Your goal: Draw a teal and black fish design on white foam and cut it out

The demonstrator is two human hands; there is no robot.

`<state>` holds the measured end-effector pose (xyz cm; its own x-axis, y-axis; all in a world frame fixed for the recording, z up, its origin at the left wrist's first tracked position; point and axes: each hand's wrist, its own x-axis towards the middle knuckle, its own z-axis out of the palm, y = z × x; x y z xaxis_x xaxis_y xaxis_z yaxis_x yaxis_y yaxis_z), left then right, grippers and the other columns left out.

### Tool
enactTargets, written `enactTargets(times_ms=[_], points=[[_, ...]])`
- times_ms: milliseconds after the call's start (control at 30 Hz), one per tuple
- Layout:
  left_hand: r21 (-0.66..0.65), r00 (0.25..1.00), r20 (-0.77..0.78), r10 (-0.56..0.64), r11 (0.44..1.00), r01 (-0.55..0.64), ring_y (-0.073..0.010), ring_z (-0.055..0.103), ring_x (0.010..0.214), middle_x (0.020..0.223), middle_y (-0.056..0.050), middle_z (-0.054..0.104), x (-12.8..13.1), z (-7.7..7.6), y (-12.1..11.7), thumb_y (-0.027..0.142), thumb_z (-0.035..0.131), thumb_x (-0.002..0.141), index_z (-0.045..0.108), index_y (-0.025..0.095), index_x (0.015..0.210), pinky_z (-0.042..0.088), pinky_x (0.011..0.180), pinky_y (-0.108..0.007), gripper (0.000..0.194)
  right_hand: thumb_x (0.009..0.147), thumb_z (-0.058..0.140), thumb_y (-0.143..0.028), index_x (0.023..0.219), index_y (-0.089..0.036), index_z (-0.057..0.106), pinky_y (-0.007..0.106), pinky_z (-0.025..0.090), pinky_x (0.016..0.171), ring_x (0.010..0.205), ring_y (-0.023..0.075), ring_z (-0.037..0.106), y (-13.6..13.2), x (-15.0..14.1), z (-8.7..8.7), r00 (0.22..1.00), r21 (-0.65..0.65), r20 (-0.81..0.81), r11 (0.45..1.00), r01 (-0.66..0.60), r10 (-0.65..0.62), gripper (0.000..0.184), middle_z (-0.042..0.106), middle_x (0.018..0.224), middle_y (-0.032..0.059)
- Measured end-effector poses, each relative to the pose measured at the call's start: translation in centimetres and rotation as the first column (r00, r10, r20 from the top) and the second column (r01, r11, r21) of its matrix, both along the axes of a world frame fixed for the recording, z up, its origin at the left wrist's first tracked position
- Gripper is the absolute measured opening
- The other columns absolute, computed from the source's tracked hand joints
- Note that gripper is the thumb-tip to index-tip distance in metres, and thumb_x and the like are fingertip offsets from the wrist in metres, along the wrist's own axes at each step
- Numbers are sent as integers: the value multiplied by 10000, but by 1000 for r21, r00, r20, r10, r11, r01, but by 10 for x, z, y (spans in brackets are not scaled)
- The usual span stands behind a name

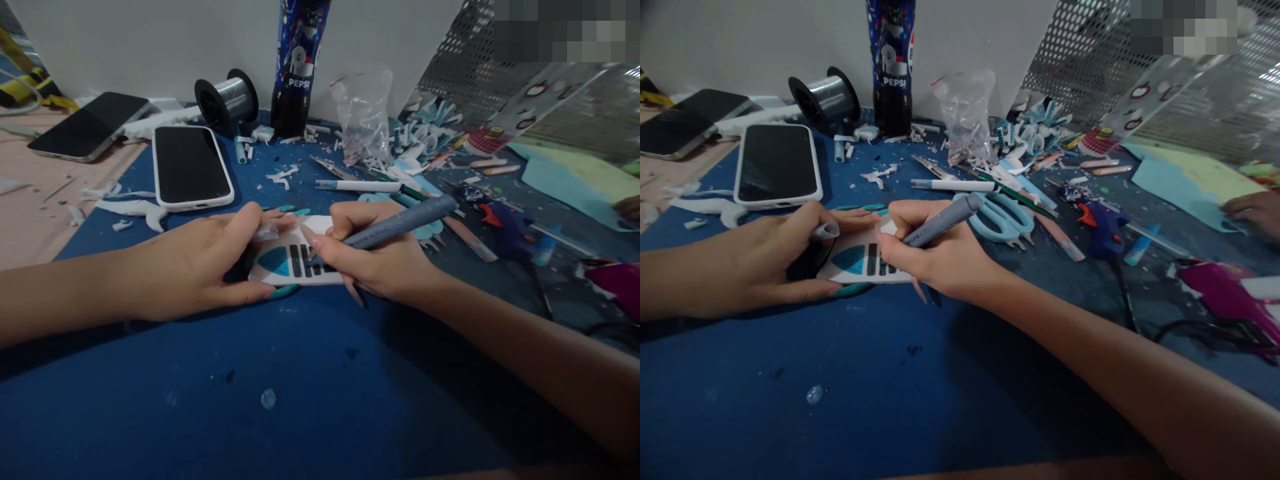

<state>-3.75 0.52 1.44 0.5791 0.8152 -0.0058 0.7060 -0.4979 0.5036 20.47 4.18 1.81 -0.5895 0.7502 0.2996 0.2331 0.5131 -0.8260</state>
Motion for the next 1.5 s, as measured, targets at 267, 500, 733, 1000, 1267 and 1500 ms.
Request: enactTargets(times_ms=[267,500,733,1000,1267,1500], points=[[12,1000,2,17,1000,-17,-346,552,1440,1638,-102,477,0,-1,0,555,511,969,418,261,1123,561,1075,-481,345,877,652,-137,564,-214,325,248,306,445,454,61,329,0,0,2,1000,-4,9,1000,-22,22,460,359,517,-75],[8,1000,-5,-5,1000,5,-339,562,1430,1631,-120,483,0,0,0,526,509,980,404,254,1140,563,1066,-480,333,867,684,-127,554,-211,331,246,273,413,431,60,347,0,2,5,998,-7,45,999,-37,37,479,380,500,-72],[37,1000,-7,19,999,-19,-354,617,1366,1609,-148,505,-1,-3,0,552,517,969,440,241,1154,588,1005,-432,371,920,654,-187,584,-222,360,228,367,441,446,76,418,-3,2,1,1000,-84,4,996,15,-14,448,409,486,-67],[15,999,3,33,999,-33,-352,630,1347,1604,-102,519,-1,-4,1,594,510,943,417,254,1123,562,1051,-449,395,908,659,-121,578,-217,347,229,307,401,421,58,351,0,0,-2,998,-21,-58,1000,-9,8,464,397,508,-78],[23,1000,-13,6,1000,-5,-340,623,1359,1635,-110,479,-1,-2,1,597,503,963,403,256,1131,569,1049,-439,394,899,647,-98,568,-216,336,231,296,413,434,57,322,-1,0,1,999,-4,-32,1000,6,-6,469,375,502,-79],[79,1000,-6,-14,997,15,-336,596,1396,1613,-93,513,-5,-8,5,600,509,968,412,271,1128,586,1008,-404,378,899,649,-116,590,-219,332,223,339,461,465,58,374,-1,-1,-2,998,-30,-50,999,-35,33,454,372,520,-83]])
